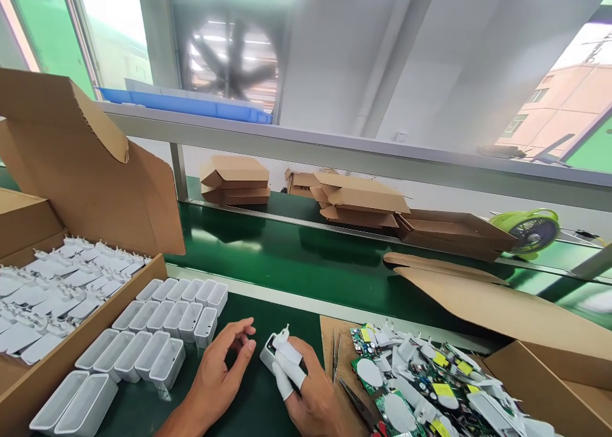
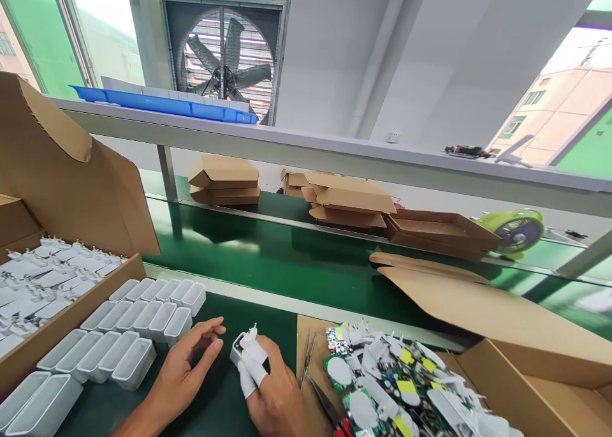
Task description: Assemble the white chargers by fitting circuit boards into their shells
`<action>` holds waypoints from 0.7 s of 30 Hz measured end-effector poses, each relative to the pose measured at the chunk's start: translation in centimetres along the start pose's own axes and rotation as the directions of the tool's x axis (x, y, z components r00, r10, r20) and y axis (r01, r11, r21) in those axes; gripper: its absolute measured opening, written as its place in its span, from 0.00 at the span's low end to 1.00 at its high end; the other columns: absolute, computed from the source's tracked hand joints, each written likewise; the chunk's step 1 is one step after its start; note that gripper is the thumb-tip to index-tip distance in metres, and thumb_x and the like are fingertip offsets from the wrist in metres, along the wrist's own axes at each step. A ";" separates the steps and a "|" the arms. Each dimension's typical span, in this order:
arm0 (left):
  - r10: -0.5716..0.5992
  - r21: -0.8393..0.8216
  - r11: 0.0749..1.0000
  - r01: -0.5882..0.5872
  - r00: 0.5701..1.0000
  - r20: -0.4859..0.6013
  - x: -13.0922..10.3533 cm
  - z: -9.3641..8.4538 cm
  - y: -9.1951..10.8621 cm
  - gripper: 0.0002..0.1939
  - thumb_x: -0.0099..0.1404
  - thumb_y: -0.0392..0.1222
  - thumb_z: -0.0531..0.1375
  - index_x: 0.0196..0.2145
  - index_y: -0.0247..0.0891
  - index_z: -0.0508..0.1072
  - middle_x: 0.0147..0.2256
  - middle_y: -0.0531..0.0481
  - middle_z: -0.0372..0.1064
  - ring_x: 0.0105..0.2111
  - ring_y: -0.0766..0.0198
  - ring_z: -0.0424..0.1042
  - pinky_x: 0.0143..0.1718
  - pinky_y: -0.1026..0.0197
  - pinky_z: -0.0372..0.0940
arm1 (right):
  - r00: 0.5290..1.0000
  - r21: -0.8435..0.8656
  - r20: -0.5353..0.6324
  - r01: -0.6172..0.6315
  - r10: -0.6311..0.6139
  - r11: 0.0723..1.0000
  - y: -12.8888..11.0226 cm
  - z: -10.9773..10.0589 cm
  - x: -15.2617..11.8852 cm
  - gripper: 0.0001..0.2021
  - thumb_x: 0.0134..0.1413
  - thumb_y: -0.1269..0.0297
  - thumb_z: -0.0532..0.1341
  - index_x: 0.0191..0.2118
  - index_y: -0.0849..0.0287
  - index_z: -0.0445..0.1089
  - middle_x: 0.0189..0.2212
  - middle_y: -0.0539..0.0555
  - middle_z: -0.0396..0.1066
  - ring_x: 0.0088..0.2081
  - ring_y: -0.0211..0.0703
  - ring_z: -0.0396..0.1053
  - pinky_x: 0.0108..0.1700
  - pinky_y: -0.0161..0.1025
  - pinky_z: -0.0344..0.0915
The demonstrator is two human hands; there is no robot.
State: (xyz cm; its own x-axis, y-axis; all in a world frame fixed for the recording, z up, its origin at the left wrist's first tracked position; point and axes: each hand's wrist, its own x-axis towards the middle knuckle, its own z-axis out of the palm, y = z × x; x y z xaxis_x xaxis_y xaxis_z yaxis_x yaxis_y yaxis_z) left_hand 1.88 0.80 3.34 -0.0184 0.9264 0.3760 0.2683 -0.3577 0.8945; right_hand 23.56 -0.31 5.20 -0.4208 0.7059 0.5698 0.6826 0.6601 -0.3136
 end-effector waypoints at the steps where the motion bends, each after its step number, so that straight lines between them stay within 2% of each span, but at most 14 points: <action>1: -0.009 -0.001 1.000 0.009 1.000 -0.016 -0.1 -0.1 -0.3 0.16 0.75 0.48 0.59 0.58 0.45 0.73 0.49 0.45 0.78 0.45 0.57 0.79 0.47 0.54 0.76 | 1.000 -0.004 -0.014 -0.010 0.010 1.000 0.0 -0.1 0.1 0.22 0.67 0.74 0.55 0.62 0.54 0.68 0.55 0.63 0.74 0.51 0.51 0.79 0.53 0.41 0.78; 3: -0.014 -0.007 1.000 0.014 0.999 -0.041 -0.2 -0.1 -0.6 0.16 0.75 0.48 0.58 0.57 0.45 0.73 0.49 0.45 0.78 0.47 0.56 0.79 0.48 0.54 0.76 | 1.000 0.015 0.004 0.003 -0.003 1.000 0.2 -0.1 0.2 0.24 0.65 0.76 0.55 0.63 0.54 0.68 0.57 0.63 0.73 0.54 0.52 0.77 0.56 0.42 0.76; 6: -0.014 -0.005 1.000 0.014 0.999 -0.046 -0.1 0.0 -0.7 0.16 0.76 0.47 0.57 0.58 0.44 0.71 0.48 0.45 0.78 0.47 0.56 0.79 0.50 0.52 0.75 | 0.997 0.076 0.070 0.029 -0.034 0.997 0.6 0.8 -0.2 0.27 0.61 0.79 0.52 0.62 0.56 0.70 0.55 0.63 0.74 0.52 0.52 0.78 0.53 0.43 0.78; 9: -0.009 0.023 1.000 0.009 1.000 0.001 -0.4 0.4 -0.6 0.15 0.76 0.46 0.57 0.58 0.45 0.71 0.48 0.45 0.76 0.44 0.57 0.78 0.47 0.52 0.76 | 0.999 0.135 0.034 0.011 -0.016 0.991 1.0 1.8 -0.7 0.28 0.61 0.79 0.53 0.63 0.55 0.69 0.56 0.62 0.73 0.54 0.51 0.77 0.55 0.43 0.77; 11: 0.031 0.060 0.998 -0.034 0.998 0.060 -0.8 0.6 -0.5 0.22 0.71 0.46 0.64 0.60 0.45 0.69 0.50 0.43 0.74 0.43 0.56 0.78 0.45 0.51 0.77 | 0.998 0.255 -0.027 -0.042 0.051 0.966 1.1 2.4 -0.9 0.26 0.62 0.77 0.55 0.63 0.53 0.70 0.60 0.62 0.71 0.59 0.52 0.73 0.59 0.45 0.73; 12: 0.062 0.085 0.994 -0.071 0.993 0.099 -1.1 0.8 -0.5 0.31 0.65 0.46 0.69 0.63 0.45 0.67 0.53 0.42 0.72 0.44 0.54 0.77 0.45 0.50 0.77 | 0.989 0.357 -0.049 -0.114 0.140 0.927 1.2 2.7 -0.9 0.24 0.63 0.74 0.57 0.62 0.52 0.71 0.61 0.61 0.71 0.60 0.53 0.72 0.60 0.46 0.73; 13: 0.099 0.110 0.987 -0.114 0.986 0.137 -1.3 1.0 -0.5 0.40 0.60 0.44 0.73 0.66 0.46 0.64 0.56 0.40 0.69 0.47 0.50 0.76 0.47 0.48 0.77 | 0.964 0.483 -0.044 -0.209 0.262 0.850 1.1 3.0 -0.9 0.20 0.64 0.70 0.60 0.60 0.53 0.73 0.60 0.61 0.71 0.60 0.55 0.72 0.59 0.47 0.74; 14: 0.140 0.129 0.978 -0.162 0.976 0.166 -1.6 1.2 -0.4 0.47 0.56 0.42 0.75 0.68 0.47 0.60 0.58 0.39 0.67 0.51 0.47 0.75 0.50 0.46 0.76 | 0.918 0.613 -0.002 -0.312 0.396 0.726 1.0 3.3 -0.9 0.17 0.64 0.64 0.62 0.57 0.53 0.75 0.59 0.62 0.73 0.58 0.56 0.74 0.56 0.48 0.75; 16: 0.227 0.130 0.960 -0.248 0.961 0.157 -1.9 1.8 -0.3 0.47 0.59 0.37 0.72 0.71 0.48 0.55 0.60 0.38 0.65 0.56 0.45 0.71 0.55 0.43 0.74 | 0.787 0.799 0.186 -0.470 0.588 0.375 0.6 3.8 -0.8 0.19 0.62 0.52 0.66 0.54 0.55 0.77 0.52 0.62 0.78 0.52 0.59 0.77 0.50 0.50 0.78; 18: 0.296 0.096 0.948 -0.304 0.951 0.085 -2.0 2.3 0.0 0.41 0.65 0.34 0.65 0.71 0.49 0.53 0.58 0.40 0.67 0.56 0.49 0.71 0.55 0.45 0.73 | 0.685 0.847 0.374 -0.526 0.625 0.069 -0.1 4.0 -0.6 0.25 0.55 0.43 0.69 0.51 0.57 0.78 0.45 0.62 0.81 0.47 0.61 0.79 0.47 0.53 0.78; 19: 0.318 0.080 0.944 -0.320 0.947 0.044 -2.0 2.5 0.1 0.40 0.66 0.34 0.63 0.71 0.48 0.53 0.57 0.41 0.69 0.55 0.50 0.71 0.54 0.46 0.73 | 0.652 0.845 0.438 -0.534 0.619 -0.036 -0.5 4.0 -0.5 0.27 0.52 0.41 0.71 0.49 0.58 0.79 0.43 0.62 0.81 0.46 0.62 0.79 0.46 0.54 0.77; 21: 0.335 0.072 0.940 -0.334 0.942 0.001 -2.0 2.7 0.4 0.40 0.66 0.35 0.64 0.71 0.47 0.53 0.57 0.41 0.70 0.55 0.50 0.71 0.54 0.48 0.74 | 0.613 0.829 0.516 -0.533 0.598 -0.169 -1.3 3.6 -0.2 0.26 0.47 0.42 0.74 0.44 0.59 0.80 0.40 0.62 0.81 0.43 0.62 0.79 0.46 0.55 0.77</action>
State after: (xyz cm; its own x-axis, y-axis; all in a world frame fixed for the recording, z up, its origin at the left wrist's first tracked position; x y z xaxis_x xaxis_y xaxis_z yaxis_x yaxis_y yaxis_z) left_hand 4.60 -0.83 2.28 0.0736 0.7531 0.6538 0.3275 -0.6374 0.6974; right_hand 20.61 -0.39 2.74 -0.1580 0.9602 -0.2303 -0.3863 -0.2748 -0.8805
